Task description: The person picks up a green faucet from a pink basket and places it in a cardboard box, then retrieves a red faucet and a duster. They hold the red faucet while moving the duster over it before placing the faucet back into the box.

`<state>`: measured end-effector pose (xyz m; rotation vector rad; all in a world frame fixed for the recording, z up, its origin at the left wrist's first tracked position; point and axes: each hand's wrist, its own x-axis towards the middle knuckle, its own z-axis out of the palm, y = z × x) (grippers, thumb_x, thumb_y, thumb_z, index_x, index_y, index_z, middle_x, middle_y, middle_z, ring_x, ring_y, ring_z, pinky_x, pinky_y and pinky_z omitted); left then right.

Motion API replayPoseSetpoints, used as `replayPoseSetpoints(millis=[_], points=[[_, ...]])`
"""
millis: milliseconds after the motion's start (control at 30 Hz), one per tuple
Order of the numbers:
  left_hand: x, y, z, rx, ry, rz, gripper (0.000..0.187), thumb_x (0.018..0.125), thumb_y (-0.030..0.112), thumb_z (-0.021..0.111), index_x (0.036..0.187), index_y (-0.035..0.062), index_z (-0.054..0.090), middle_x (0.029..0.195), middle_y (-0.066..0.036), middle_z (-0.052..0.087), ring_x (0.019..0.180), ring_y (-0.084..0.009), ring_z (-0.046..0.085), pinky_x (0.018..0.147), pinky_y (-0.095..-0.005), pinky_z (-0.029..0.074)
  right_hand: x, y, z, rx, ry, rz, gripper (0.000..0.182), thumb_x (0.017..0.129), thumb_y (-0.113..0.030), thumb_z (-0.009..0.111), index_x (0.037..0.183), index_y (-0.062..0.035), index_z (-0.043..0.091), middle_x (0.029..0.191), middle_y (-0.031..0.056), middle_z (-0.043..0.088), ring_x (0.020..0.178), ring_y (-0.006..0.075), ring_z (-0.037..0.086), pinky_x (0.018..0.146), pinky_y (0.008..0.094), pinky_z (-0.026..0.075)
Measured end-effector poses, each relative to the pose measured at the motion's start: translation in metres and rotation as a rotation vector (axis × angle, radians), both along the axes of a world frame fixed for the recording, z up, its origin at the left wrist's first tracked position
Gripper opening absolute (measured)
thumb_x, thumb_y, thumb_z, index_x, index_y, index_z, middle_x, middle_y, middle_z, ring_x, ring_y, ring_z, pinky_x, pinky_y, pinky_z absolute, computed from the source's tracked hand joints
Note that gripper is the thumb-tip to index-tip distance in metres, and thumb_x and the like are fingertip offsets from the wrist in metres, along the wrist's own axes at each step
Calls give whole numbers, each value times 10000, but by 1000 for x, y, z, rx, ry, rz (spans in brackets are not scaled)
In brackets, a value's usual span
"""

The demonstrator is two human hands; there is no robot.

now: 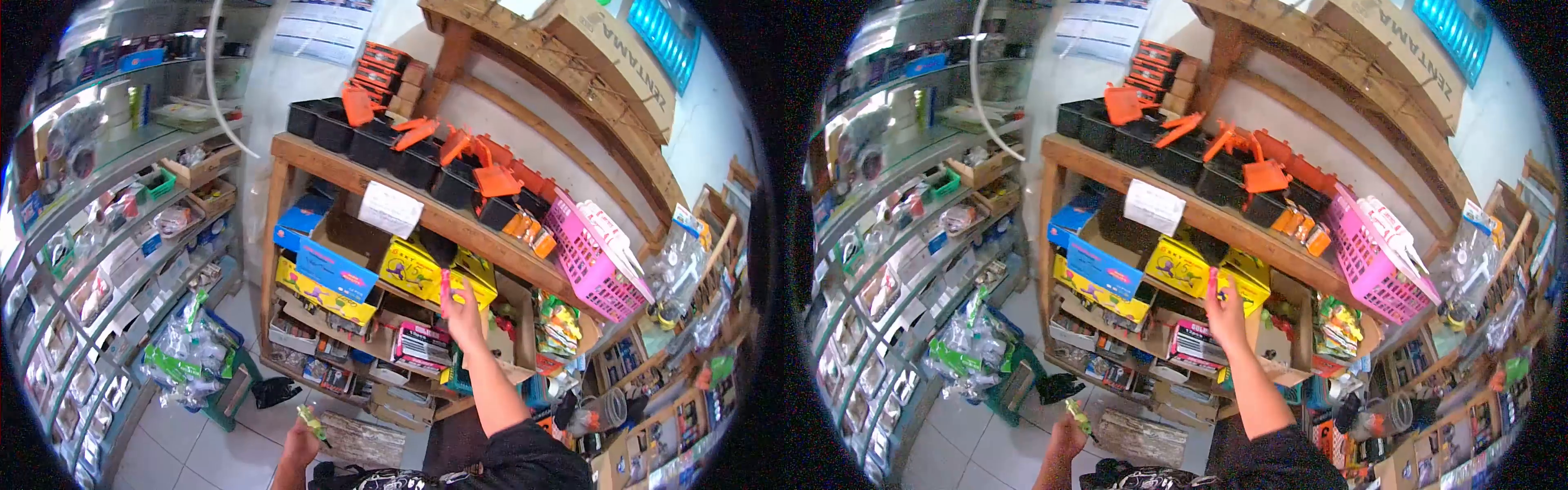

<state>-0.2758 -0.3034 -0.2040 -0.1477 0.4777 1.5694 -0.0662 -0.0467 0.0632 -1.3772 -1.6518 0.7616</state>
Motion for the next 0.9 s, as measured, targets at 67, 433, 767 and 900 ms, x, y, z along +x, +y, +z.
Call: replayPoseSetpoints(millis=[67,433,767,900], points=[[-2,6,17,122,56,-126,504,757,-6,494,1246,70,401,946,-63,488,864,-210,487,785,-333,399,16,-58,-1,503,-374,47,582,811,-121,623,1325,-67,357,1032,112,546,874,199,592,771,291,482],[83,73,164,868,1479,-677,802,686,114,744,1334,10,284,1183,-129,479,1030,-194,495,918,-324,391,82,-180,14,91,-526,707,554,795,-254,639,1283,-111,419,1175,150,481,1057,309,511,882,367,439],[140,118,254,1278,1642,-521,813,606,90,791,1309,65,383,1038,-83,532,972,-229,521,893,-338,413,147,-183,17,88,-276,375,310,764,-114,673,1041,-33,559,902,109,560,723,208,619,607,291,504],[167,142,255,870,1171,-582,554,799,48,644,1292,36,391,1072,-69,533,873,-144,552,788,-281,459,185,-179,22,142,-47,112,254,771,-59,678,974,26,549,885,117,574,731,144,618,614,255,514]])
